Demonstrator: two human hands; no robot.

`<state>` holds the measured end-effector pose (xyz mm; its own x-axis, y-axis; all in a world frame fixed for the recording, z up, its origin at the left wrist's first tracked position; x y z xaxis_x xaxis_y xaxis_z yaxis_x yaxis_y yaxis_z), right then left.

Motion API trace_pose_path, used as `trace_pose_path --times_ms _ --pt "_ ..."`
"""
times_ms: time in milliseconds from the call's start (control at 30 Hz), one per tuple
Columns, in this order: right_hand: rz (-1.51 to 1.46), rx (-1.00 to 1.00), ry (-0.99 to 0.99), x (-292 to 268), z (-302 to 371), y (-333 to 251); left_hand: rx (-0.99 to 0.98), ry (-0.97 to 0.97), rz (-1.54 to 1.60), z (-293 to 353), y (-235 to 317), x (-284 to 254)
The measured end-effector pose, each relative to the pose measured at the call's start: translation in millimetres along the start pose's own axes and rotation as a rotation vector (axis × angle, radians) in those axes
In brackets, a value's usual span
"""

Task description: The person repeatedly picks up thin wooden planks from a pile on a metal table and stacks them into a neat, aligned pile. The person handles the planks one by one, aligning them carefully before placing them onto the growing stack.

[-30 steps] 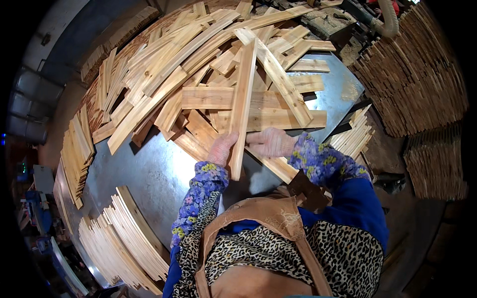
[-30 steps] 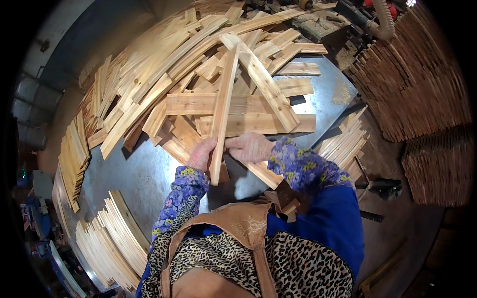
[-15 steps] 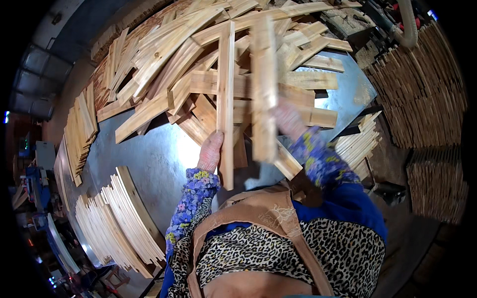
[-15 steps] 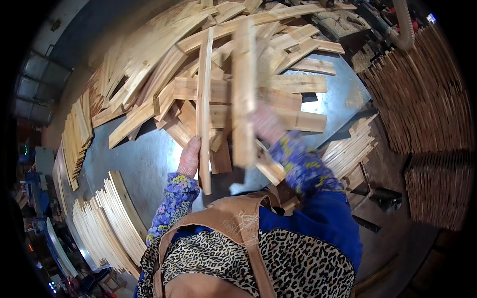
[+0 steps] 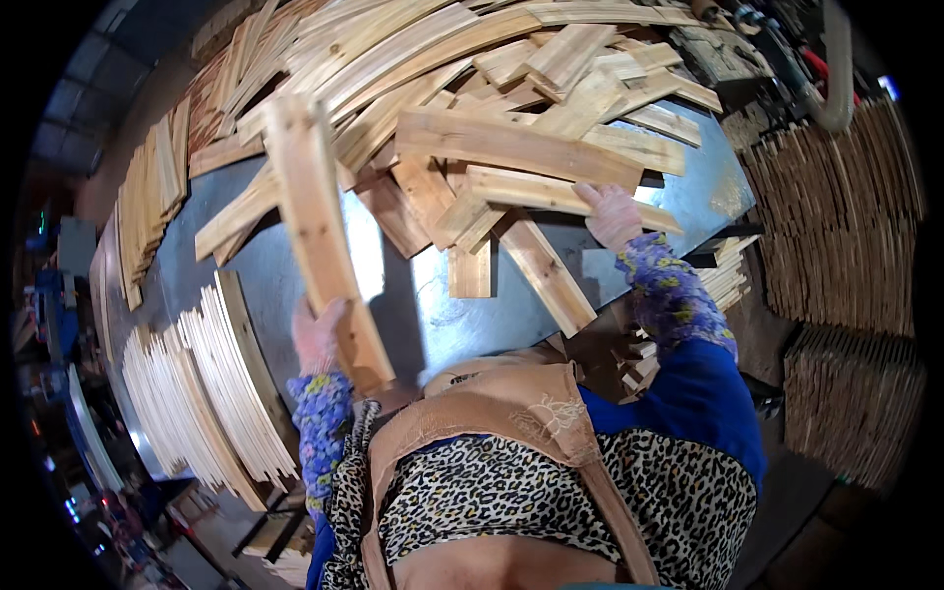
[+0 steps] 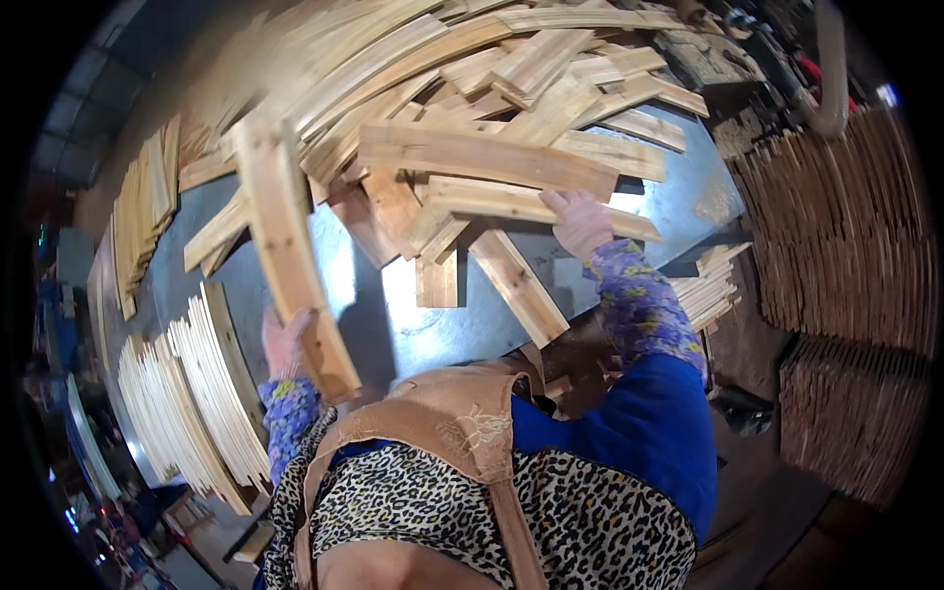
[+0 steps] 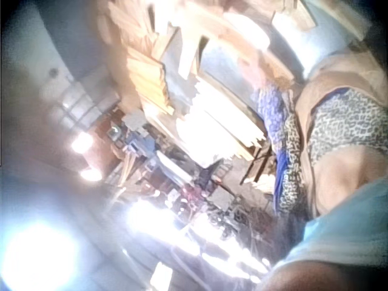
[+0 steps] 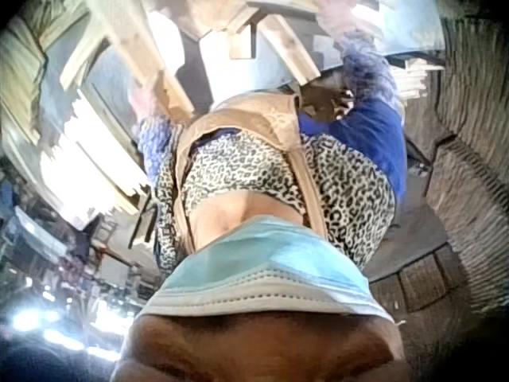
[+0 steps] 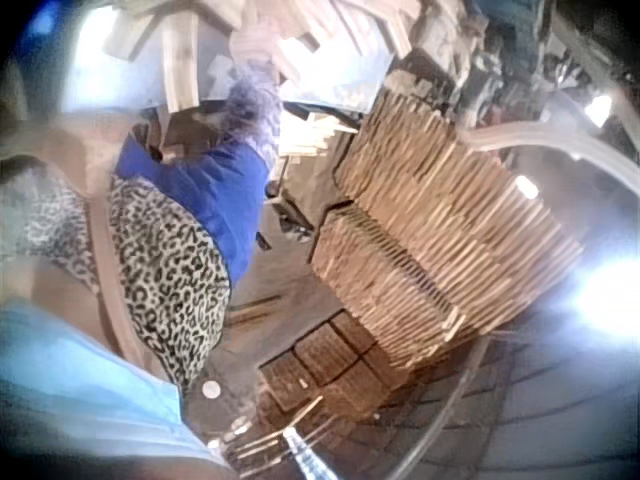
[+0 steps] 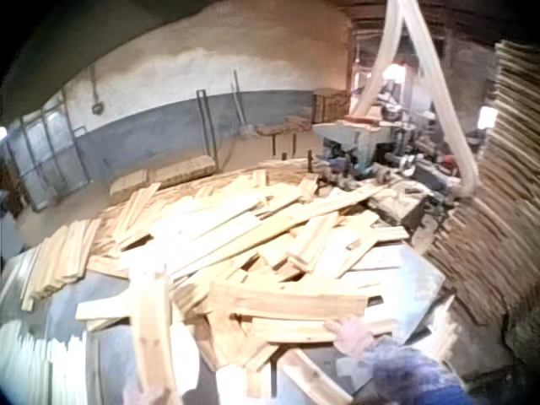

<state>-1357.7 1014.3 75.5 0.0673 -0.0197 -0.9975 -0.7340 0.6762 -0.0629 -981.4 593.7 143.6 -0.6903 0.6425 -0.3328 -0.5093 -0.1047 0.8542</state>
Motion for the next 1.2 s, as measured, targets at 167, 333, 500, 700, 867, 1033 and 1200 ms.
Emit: trace_pose_path --times_ms 167,333,500,700,867,1033,1200 --pt "-0.255 -0.108 -0.188 -47 -64 -29 -0.076 0.512 -0.638 38 -124 -139" --pt "-0.018 -0.063 0.075 -36 -123 -33 -0.088 0.606 -1.137 67 -180 -216" --pt "-0.127 0.145 -0.102 -54 -104 -110 -0.013 0.612 -1.109 79 -213 -242" --pt "-0.467 0.15 -0.157 -38 -54 -192 -0.034 0.537 -1.029 78 -213 -255" --pt "-0.497 -0.118 -0.135 -62 -91 -401 -0.015 0.524 -0.962 86 -221 -262" --pt "-0.687 0.018 -0.369 28 -137 -604 0.031 0.546 -0.928 83 -207 -262" --pt "-0.664 -0.361 -0.581 68 -82 -716 0.076 0.363 -0.817 64 -172 -236"
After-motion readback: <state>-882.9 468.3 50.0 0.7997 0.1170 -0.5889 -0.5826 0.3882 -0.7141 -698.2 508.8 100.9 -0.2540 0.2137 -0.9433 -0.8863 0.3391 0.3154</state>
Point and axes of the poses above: each hand's wrist, its own z-axis away from the middle knuckle, its own x-axis out of the palm, y = z × x, the point moved 3 cm from there along -z, towards the middle knuckle, and after that the axes turned 3 degrees about -x, right-handed, at the moved point
